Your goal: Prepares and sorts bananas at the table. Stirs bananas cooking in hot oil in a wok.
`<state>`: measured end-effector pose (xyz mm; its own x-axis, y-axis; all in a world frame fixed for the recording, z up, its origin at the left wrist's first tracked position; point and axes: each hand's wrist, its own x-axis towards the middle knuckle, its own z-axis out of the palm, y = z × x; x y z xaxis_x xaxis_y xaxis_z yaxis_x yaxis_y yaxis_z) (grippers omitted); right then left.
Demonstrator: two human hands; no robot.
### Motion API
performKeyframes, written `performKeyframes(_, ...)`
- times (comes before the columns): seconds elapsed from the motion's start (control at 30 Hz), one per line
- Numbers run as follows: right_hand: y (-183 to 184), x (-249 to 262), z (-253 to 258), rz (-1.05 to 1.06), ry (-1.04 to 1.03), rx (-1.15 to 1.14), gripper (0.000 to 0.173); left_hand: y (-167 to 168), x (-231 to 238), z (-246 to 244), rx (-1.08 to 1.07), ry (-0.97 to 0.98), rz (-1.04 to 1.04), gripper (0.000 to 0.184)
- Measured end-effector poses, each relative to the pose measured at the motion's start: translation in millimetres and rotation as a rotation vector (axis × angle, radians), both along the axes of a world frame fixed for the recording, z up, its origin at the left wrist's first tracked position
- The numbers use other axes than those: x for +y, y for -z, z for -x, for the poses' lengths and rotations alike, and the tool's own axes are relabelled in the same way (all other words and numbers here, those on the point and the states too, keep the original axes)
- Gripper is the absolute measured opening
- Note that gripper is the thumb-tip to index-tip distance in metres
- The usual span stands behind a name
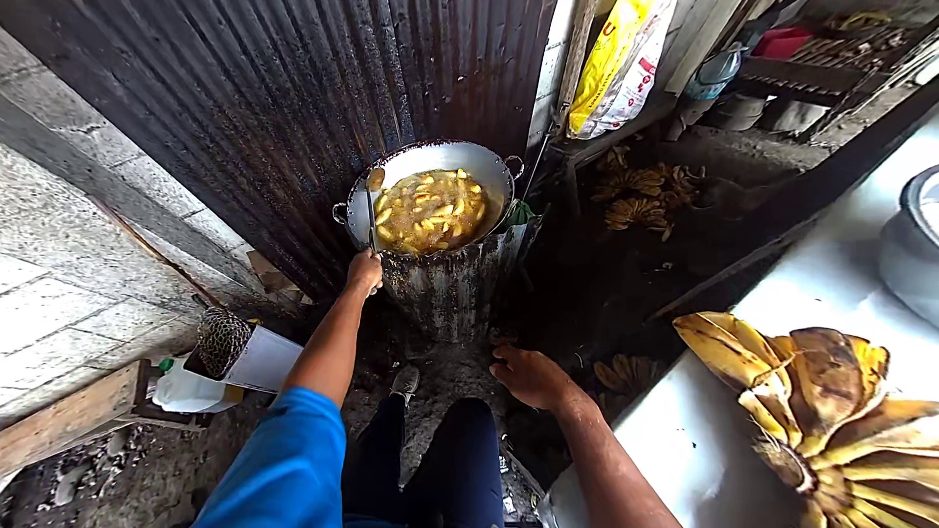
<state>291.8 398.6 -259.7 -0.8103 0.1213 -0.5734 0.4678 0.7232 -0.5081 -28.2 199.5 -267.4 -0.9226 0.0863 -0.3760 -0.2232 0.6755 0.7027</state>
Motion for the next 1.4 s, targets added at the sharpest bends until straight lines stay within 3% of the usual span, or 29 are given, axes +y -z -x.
performKeyframes(0.2,0.1,-1.6,1.4,0.0,-0.009,-0.027,0.053,18.0,62.4,28.9,-0.26,-0.07,-0.332,0.039)
performKeyframes(0.3,-1.9,-3.0,1.3,0.003,-0.018,-0.019,0.053,13.2,67.0,20.3,-0.333,-0.021,-0.367,0.036)
performKeyframes(0.4,-3.3,-3.3,1.5,0.001,-0.018,-0.012,0.052,1.7,47.7,0.3,-0.299,0.157,-0.22,0.045)
performKeyframes(0.5,-2.7,-2.4,1.8,0.008,-0.018,0.003,0.051,-10.1,18.4,-32.8,-0.21,0.332,-0.062,0.042)
performKeyframes(0.7,0.2,-0.1,1.4,-0.015,-0.039,0.022,0.049,-43.1,-43.5,-92.7,-0.072,0.503,0.338,0.055)
performKeyframes(1.07,0.0,1.1,0.8,-0.009,-0.037,0.03,0.048,-132.2,-136.9,-153.5,-0.035,0.499,0.247,0.052)
performKeyframes(1.23,-0.2,0.5,1.6,-0.009,-0.042,0.021,0.05,-145.0,-126.7,-156.1,-0.118,0.543,0.281,0.05)
performKeyframes(1.4,0.9,0.5,0.2,0.005,-0.033,0.03,0.05,-102.8,-51.2,-141.3,-0.046,0.722,0.586,0.052)
